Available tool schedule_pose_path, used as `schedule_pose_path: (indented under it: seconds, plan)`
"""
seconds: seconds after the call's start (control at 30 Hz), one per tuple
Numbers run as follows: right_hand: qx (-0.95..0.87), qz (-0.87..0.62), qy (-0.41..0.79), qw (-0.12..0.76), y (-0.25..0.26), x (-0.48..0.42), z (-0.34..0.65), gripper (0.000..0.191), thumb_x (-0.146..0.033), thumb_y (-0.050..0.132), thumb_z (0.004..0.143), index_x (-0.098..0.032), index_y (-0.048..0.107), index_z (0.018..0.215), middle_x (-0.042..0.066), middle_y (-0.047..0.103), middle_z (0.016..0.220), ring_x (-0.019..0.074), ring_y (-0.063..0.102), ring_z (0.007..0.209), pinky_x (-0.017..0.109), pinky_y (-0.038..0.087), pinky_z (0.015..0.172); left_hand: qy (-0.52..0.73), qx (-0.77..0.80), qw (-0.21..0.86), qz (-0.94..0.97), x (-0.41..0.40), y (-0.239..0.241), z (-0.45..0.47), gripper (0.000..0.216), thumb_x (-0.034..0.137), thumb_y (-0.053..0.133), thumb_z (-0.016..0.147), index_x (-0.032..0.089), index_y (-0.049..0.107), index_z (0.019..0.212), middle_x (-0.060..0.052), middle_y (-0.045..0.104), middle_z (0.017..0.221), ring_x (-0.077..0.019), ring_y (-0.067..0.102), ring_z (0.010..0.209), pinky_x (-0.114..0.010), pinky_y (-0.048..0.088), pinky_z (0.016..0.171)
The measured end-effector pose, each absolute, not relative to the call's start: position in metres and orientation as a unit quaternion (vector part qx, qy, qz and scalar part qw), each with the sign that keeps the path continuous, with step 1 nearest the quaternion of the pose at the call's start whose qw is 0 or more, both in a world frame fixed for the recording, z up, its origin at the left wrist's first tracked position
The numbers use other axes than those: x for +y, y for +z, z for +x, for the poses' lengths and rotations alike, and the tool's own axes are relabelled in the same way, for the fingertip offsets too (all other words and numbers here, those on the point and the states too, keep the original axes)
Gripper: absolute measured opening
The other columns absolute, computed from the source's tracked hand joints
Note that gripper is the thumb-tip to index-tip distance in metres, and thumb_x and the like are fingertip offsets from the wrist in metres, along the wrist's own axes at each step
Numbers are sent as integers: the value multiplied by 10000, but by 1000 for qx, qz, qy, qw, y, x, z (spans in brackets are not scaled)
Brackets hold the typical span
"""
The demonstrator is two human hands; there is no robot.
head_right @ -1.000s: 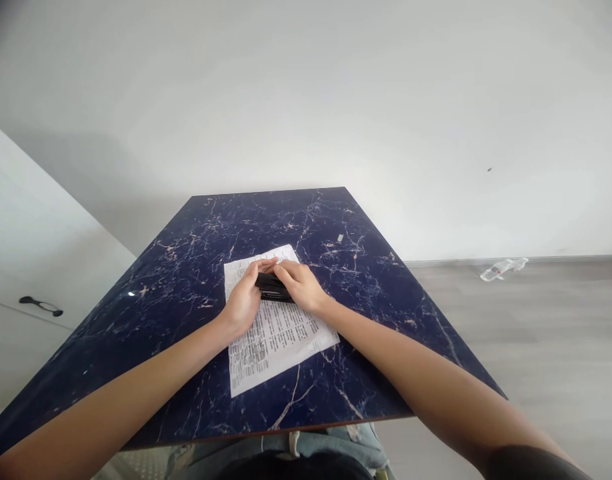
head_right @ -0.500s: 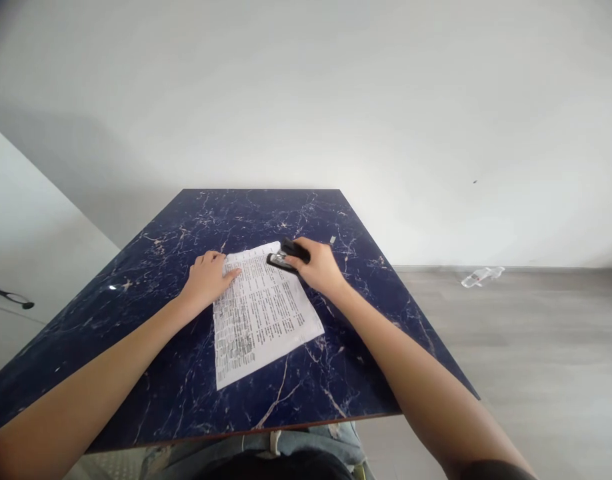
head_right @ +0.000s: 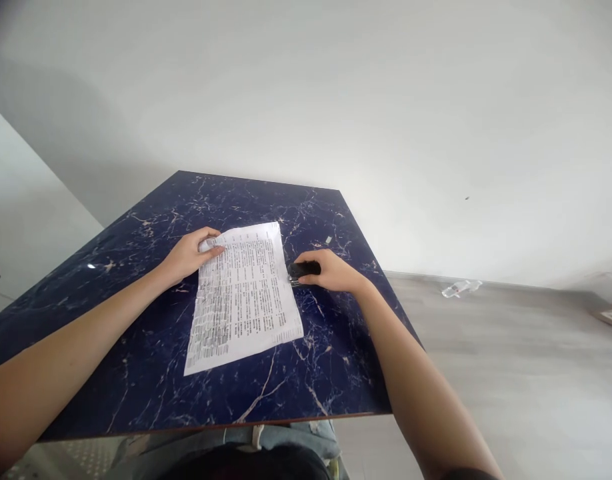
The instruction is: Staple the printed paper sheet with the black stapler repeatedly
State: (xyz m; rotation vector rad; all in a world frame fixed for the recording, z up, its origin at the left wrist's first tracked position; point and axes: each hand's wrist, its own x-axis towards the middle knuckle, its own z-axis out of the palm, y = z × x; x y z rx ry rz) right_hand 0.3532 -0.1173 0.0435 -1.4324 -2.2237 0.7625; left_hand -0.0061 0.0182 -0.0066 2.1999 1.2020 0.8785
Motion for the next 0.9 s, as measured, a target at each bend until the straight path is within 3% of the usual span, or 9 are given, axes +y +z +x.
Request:
schedule_pose_path:
  seconds: [0.1,0.2,0.3,0.4,0.6,0.7,0.8,0.9]
  plan:
    - [-802,-482,295,192,50,-124,334,303,-413,721,920,-261,720,1182,55,739,1171,243,699,1009,434,573,885,337,457,251,784,11,-6,-1,360,440,723,864,246,698,1167,-114,707,1280,-348,648,1170,-480,500,985]
    - [-802,-487,269,217,50,-131,308,350,-489,568,1028,-262,676,1272,76,701,1289,260,671,1133,451,555,966,358,486,263,753,3,-5,3,360,443,711,878,238,701,1173,-120,693,1317,-353,644,1187,-501,501,1007]
    - [-815,-521,131,217,37,-137,283,414,-474,381,1105,-282,582,1411,85,584,1487,317,532,1371,572,415,1150,374,494,264,739,0,-6,6,334,410,700,887,224,700,1165,-118,697,1307,-345,643,1188,-509,489,1041]
    - [-845,-513,13,153,18,-138,266,456,-441,385,1098,-270,484,1509,105,483,1587,373,397,1484,657,259,1227,376,494,250,743,0,-9,8,321,376,701,881,214,699,1159,-118,707,1274,-337,646,1184,-497,480,1059]
    - [-846,-522,-30,104,7,-134,252,402,-395,447,1067,-234,549,1421,157,548,1508,403,493,1385,648,347,1165,379,466,233,764,3,-12,8,318,351,702,861,209,695,1146,-113,720,1231,-329,658,1166,-484,487,1050]
    - [-862,-488,35,131,23,-133,265,450,-462,504,1052,-268,507,1459,122,555,1506,356,528,1356,603,423,1125,381,460,225,770,3,-13,7,301,325,702,850,215,690,1130,-112,731,1211,-332,670,1151,-485,491,1042]
    - [-862,-468,117,153,40,-130,299,545,-503,674,955,-288,523,1433,89,549,1502,320,574,1295,532,508,1042,379,459,223,772,4,-14,6,299,332,699,859,221,695,1137,-117,728,1237,-344,667,1174,-498,484,1053]
    - [-852,-485,173,95,49,-124,340,267,-391,716,917,-252,676,1143,81,705,1176,284,671,1014,464,544,851,379,454,226,774,5,-15,5,285,335,713,857,226,710,1120,-112,737,1228,-348,673,1176,-504,472,1073]
